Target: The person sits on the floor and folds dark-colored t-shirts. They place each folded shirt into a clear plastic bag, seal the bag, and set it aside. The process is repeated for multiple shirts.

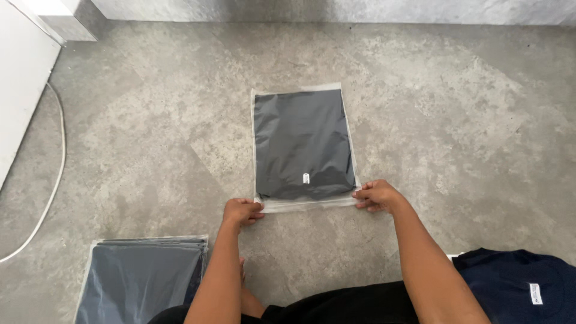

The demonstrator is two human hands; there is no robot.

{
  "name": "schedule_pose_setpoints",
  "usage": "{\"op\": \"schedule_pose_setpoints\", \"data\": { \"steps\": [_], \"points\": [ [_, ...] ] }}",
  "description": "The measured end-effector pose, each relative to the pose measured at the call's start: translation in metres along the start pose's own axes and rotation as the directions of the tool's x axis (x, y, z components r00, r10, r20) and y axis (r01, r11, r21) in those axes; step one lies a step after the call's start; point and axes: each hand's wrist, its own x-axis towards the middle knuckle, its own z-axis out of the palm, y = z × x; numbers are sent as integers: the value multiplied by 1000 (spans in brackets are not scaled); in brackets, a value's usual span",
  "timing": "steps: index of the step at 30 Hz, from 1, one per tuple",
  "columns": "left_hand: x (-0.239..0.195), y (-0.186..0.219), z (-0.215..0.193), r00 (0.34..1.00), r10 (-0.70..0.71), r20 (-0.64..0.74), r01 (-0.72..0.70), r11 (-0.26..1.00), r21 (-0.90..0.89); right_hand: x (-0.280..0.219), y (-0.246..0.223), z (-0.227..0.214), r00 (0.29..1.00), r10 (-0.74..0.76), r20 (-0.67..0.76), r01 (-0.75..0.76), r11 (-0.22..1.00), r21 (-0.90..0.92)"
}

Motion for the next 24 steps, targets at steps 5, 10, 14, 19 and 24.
{"op": "schedule_pose_setpoints", "data": {
  "steps": [5,10,14,19,24],
  "points": [
    [6,-1,6,991,91,-97,-96,994,-47,14,7,6,991,-117,-70,116,993,-20],
    [-19,-10,-8,958,-230,173,179,947,268,-11,12,-1,930,315,190,-233,904,-358],
    [-22,-1,-14,959,-232,163,193,955,227,-8,13,3,941,284,186,-225,932,-286],
    [9,-13,2,995,75,-70,-79,995,-61,-18,-4,9,998,-49,-25,50,998,44],
    [8,-33,-2,999,-27,-20,26,999,-28,3,21,2,996,86,38,-84,995,-55]
  ]
}}
